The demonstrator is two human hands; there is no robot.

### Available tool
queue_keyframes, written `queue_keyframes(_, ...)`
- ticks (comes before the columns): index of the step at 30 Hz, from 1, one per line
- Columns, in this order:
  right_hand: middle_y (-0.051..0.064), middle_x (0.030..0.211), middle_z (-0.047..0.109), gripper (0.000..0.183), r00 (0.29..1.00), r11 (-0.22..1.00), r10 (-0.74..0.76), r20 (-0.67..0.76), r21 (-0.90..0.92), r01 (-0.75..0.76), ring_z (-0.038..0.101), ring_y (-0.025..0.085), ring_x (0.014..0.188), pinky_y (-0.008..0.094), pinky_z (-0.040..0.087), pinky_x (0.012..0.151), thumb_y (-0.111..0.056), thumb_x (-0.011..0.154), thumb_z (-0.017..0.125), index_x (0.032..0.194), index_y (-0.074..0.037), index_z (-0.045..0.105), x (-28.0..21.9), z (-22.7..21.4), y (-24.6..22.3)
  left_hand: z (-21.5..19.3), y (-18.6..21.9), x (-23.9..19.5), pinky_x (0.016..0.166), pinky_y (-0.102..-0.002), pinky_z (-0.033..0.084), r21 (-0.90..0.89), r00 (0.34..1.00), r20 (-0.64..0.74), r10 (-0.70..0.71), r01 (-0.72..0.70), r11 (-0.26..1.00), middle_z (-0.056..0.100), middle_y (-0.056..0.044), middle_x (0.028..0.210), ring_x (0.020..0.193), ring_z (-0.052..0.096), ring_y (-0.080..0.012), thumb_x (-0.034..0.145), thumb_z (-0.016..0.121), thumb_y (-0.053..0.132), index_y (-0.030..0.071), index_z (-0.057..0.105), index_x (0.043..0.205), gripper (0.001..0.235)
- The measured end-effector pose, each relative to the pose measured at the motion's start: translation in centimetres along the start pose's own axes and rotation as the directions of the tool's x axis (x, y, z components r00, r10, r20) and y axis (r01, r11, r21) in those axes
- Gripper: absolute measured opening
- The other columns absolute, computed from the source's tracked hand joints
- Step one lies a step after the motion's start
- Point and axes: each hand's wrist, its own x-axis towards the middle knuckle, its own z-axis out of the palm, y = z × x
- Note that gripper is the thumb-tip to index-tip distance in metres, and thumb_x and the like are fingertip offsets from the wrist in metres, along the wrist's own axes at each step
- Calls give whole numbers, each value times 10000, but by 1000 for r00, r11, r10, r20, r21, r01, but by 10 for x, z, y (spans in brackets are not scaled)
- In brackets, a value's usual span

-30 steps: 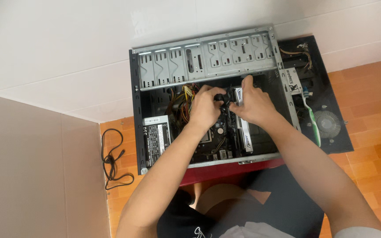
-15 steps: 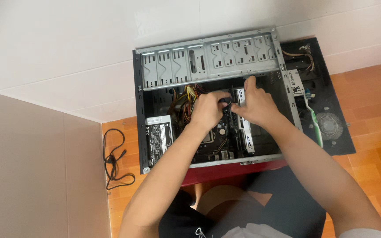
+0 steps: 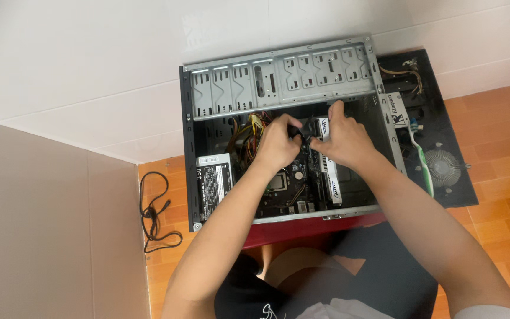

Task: The person cleans the interior of a desktop computer case using a toothbrush. They brush the motherboard, power supply, and other internal components to remove dust.

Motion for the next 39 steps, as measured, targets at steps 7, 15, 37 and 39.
queue_keyframes(7,272,847,673,562,1000,1000,8,18,-26,-7,722,523,804,583,565,749,-358,858,754,1140,-62,368,1,1,0,1,-8,-3,942,-510,586,169,989,71,-132,118,979,754,-148,1136,1136,702,-385,915,638,133,309,715,1246,383)
queue_keyframes(15,289,871,679,589,1000,999,9,17,-49,-8,720,534,834,592,560,788,-385,850,755,1155,-61,369,2,4,4,-8,10,-11,996,-579,517,79,988,149,-45,34,996,671,-286,1234,1213,628,-496,896,543,-42,78,588,1282,407)
queue_keyframes(37,287,907,680,581,999,996,5,43,-84,-1,723,520,839,593,570,796,-421,862,728,1149,-81,355,3,2,4,10,17,-17,845,-547,594,623,996,82,-47,-15,782,633,-251,1147,1104,657,-464,1076,357,295,1,449,1280,370)
queue_keyframes(39,305,932,681,590,999,994,5,48,-106,0,718,536,858,606,561,808,-425,859,726,1161,-75,359,2,2,3,11,14,-17,872,-571,590,632,992,123,-6,-74,772,536,-265,1278,1185,592,-479,1000,419,208,-6,401,1329,393)
